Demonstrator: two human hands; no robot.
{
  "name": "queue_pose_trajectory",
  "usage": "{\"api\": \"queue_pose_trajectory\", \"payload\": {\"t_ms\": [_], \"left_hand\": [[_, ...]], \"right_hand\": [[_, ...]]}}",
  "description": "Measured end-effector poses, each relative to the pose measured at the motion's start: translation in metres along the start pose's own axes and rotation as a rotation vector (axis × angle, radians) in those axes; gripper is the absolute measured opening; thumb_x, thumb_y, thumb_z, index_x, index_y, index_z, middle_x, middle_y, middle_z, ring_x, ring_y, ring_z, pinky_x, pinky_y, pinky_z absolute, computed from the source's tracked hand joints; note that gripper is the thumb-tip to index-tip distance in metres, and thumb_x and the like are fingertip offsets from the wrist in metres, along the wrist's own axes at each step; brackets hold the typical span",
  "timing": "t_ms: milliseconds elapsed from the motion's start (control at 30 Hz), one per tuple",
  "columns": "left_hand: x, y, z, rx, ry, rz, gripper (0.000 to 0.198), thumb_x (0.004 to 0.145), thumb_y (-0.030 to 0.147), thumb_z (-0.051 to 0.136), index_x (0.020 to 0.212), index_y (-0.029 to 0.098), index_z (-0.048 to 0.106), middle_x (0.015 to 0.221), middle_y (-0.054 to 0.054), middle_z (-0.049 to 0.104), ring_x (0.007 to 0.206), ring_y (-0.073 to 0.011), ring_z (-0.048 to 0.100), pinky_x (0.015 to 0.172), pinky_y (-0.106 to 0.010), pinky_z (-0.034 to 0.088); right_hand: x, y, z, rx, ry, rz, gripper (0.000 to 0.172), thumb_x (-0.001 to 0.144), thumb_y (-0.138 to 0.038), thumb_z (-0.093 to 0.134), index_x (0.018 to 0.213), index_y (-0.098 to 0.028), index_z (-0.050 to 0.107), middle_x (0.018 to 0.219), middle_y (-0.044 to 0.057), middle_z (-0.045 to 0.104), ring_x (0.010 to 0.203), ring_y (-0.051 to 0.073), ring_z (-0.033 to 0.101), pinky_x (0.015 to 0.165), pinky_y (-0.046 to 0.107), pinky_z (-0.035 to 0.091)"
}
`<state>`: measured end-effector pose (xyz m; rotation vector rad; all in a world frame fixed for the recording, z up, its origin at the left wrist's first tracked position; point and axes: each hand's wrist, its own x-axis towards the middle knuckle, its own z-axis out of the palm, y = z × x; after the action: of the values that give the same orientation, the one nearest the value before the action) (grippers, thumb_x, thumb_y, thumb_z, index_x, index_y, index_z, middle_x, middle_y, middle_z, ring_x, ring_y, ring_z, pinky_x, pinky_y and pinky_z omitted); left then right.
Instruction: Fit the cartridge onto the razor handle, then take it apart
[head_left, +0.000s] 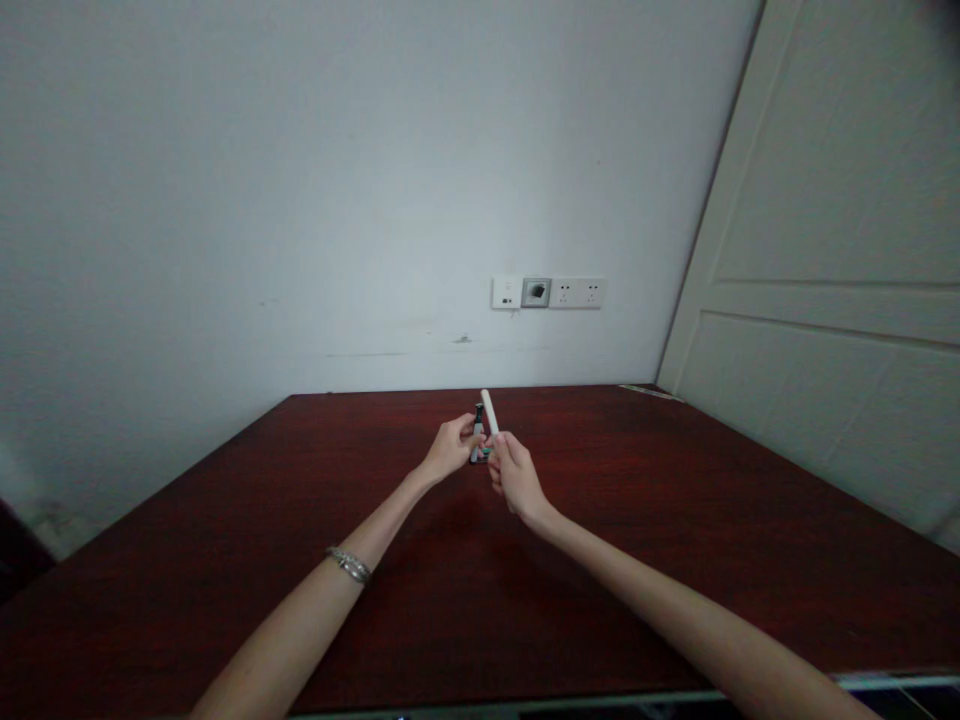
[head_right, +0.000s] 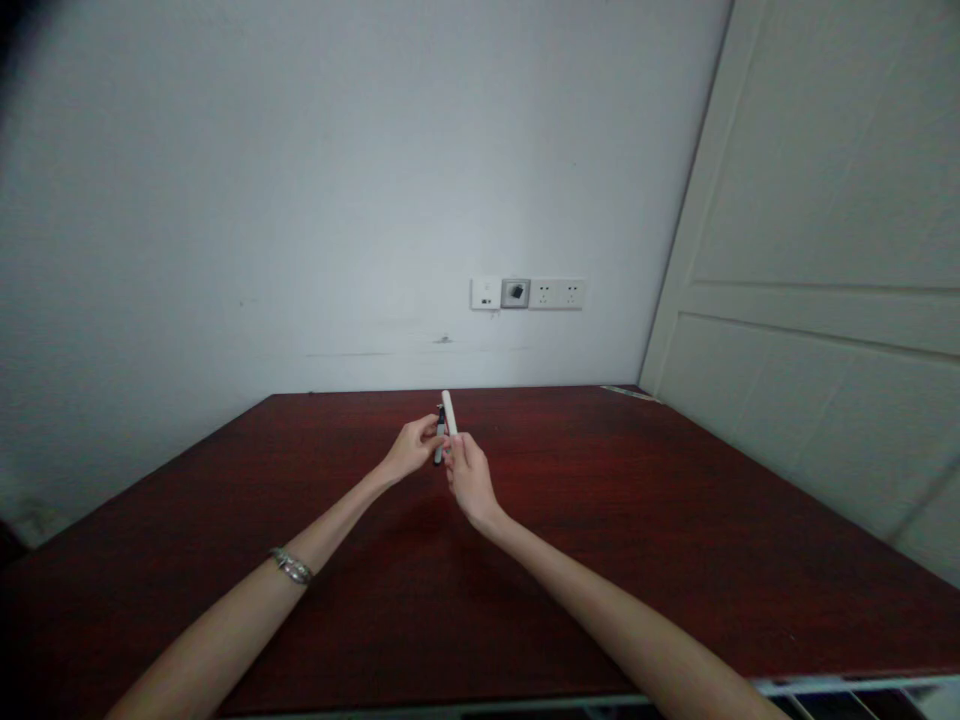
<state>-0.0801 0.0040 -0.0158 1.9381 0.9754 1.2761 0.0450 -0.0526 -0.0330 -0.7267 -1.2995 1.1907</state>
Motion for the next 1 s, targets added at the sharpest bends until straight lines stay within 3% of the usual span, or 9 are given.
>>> {"api": "queue_pose_trajectory", "payload": {"t_ms": [200, 333, 467, 567, 700, 867, 1000], "left_hand": [[0.002, -0.008, -0.001, 0.058, 0.031, -0.005, 0.011, 0.073, 0.017, 0.053, 0.083, 0.013, 0.056, 0.068, 0.0, 0.059, 0.058, -0.0092, 0.055, 0.055, -0.019, 0.044], [-0.002, -0.005, -0.008, 0.102, 0.007, 0.096, 0.011, 0.075, 0.021, 0.054, 0.082, 0.014, 0.059, 0.074, 0.0, 0.062, 0.07, -0.0115, 0.058, 0.066, -0.021, 0.045], [-0.006, 0.001, -0.018, 0.172, 0.045, 0.175, 0.014, 0.077, 0.022, 0.053, 0.084, 0.015, 0.063, 0.084, -0.003, 0.066, 0.082, -0.0154, 0.06, 0.078, -0.026, 0.045], [-0.005, -0.001, -0.023, 0.196, 0.071, 0.2, 0.017, 0.076, 0.016, 0.052, 0.086, 0.016, 0.065, 0.09, -0.004, 0.068, 0.087, -0.0167, 0.061, 0.083, -0.028, 0.044], [-0.004, -0.007, -0.023, 0.195, 0.084, 0.196, 0.02, 0.074, 0.011, 0.051, 0.084, 0.016, 0.067, 0.094, -0.006, 0.068, 0.091, -0.0174, 0.062, 0.086, -0.029, 0.045], [-0.004, -0.008, -0.022, 0.192, 0.088, 0.209, 0.021, 0.07, 0.009, 0.053, 0.082, 0.015, 0.069, 0.092, -0.006, 0.069, 0.09, -0.0184, 0.063, 0.085, -0.031, 0.046], [-0.002, -0.006, -0.027, 0.158, 0.103, 0.222, 0.021, 0.069, 0.008, 0.052, 0.076, 0.015, 0.069, 0.089, -0.006, 0.07, 0.092, -0.0185, 0.063, 0.088, -0.032, 0.046]], "right_hand": [[-0.013, -0.004, -0.002, -0.105, -0.083, -0.062, 0.034, 0.084, -0.05, 0.039, 0.078, -0.018, 0.048, 0.055, -0.006, 0.032, 0.043, 0.005, 0.028, 0.037, 0.017, 0.021], [0.007, -0.044, -0.019, -0.094, -0.121, -0.205, 0.033, 0.084, -0.047, 0.043, 0.074, -0.017, 0.05, 0.053, -0.006, 0.033, 0.043, 0.005, 0.029, 0.039, 0.018, 0.023], [0.033, -0.086, -0.05, -0.291, -0.344, -0.158, 0.034, 0.08, -0.048, 0.048, 0.077, -0.015, 0.057, 0.052, -0.005, 0.039, 0.042, 0.006, 0.033, 0.039, 0.02, 0.023], [0.044, -0.101, -0.074, -0.502, -0.412, -0.127, 0.036, 0.079, -0.047, 0.049, 0.08, -0.013, 0.061, 0.05, -0.004, 0.042, 0.043, 0.006, 0.035, 0.041, 0.02, 0.024], [0.05, -0.102, -0.084, -0.702, -0.494, -0.132, 0.035, 0.077, -0.045, 0.053, 0.076, -0.012, 0.064, 0.051, -0.002, 0.046, 0.046, 0.007, 0.037, 0.045, 0.021, 0.027], [0.05, -0.092, -0.07, -0.756, -0.665, -0.064, 0.035, 0.076, -0.043, 0.054, 0.075, -0.011, 0.068, 0.048, -0.001, 0.048, 0.045, 0.008, 0.039, 0.045, 0.021, 0.029], [0.054, -0.089, -0.078, -0.799, -0.653, -0.052, 0.037, 0.075, -0.044, 0.054, 0.076, -0.011, 0.07, 0.046, -0.001, 0.048, 0.043, 0.007, 0.037, 0.044, 0.021, 0.028]]}}
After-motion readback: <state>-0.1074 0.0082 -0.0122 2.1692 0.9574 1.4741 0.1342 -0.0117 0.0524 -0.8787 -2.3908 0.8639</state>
